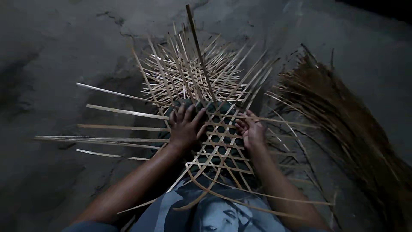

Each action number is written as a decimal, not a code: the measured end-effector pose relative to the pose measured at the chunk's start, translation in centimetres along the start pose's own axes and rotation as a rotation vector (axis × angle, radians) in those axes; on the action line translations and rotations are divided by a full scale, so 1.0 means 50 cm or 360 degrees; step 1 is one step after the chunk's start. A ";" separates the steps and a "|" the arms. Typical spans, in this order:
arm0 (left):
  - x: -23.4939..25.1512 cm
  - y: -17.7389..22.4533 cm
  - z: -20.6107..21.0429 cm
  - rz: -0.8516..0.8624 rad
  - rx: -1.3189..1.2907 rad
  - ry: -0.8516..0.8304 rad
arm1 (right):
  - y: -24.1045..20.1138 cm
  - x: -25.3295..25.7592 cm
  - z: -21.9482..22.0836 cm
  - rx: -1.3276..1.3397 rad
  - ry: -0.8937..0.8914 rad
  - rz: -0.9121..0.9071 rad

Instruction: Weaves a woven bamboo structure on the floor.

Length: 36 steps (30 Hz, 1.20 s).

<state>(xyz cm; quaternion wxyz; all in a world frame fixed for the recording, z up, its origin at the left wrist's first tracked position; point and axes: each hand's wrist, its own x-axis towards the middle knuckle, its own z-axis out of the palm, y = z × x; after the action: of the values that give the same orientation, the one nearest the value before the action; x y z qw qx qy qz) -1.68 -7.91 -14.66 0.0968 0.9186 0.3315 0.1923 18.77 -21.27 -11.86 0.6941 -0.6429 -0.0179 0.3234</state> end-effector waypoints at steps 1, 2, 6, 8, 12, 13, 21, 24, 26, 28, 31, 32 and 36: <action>-0.004 0.000 0.001 -0.0003 0.0012 -0.0015 | -0.003 -0.003 -0.002 -0.0087 -0.0093 -0.0050; -0.006 0.000 0.001 -0.0017 0.0018 -0.0035 | -0.004 -0.003 -0.004 -0.0131 -0.0161 -0.0055; -0.004 0.003 0.000 -0.0068 0.0008 -0.0012 | -0.007 0.008 -0.009 -0.0096 -0.0217 0.0080; -0.004 0.004 0.003 -0.0067 0.0004 0.0014 | -0.008 0.012 -0.013 -0.0092 -0.0243 0.0122; -0.003 0.007 0.005 -0.0076 0.0033 0.0023 | 0.005 0.006 -0.017 -0.0054 -0.0246 0.0018; -0.004 0.007 0.005 -0.0081 0.0051 0.0026 | 0.017 0.002 -0.019 -0.0026 -0.0223 -0.0079; -0.008 0.007 0.011 -0.0146 0.0065 0.0037 | 0.053 -0.068 -0.085 -0.0205 -0.0432 -0.0716; -0.007 0.010 0.006 -0.0156 0.0060 0.0027 | 0.050 -0.066 -0.072 0.0232 0.0236 -0.0210; -0.007 0.012 0.003 -0.0157 0.0035 0.0019 | 0.042 -0.043 -0.076 0.0332 0.0386 0.0117; -0.008 0.011 0.001 -0.0155 0.0018 0.0031 | 0.033 -0.026 -0.086 0.0311 0.0294 0.0257; -0.008 0.009 0.002 -0.0172 0.0025 0.0049 | 0.026 -0.022 -0.082 0.0310 0.0374 0.0247; -0.009 0.009 0.000 -0.0184 0.0018 0.0052 | 0.029 -0.023 -0.079 0.0317 0.0431 0.0257; -0.009 0.009 -0.001 -0.0186 -0.0001 0.0046 | 0.032 -0.020 -0.089 0.0284 0.0182 0.0295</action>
<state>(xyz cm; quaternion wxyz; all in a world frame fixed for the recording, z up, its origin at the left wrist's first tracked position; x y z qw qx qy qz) -1.78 -8.55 -14.59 0.1033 0.8948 0.3858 0.1996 19.25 -25.71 -13.69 0.7156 -0.5948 0.1102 0.3493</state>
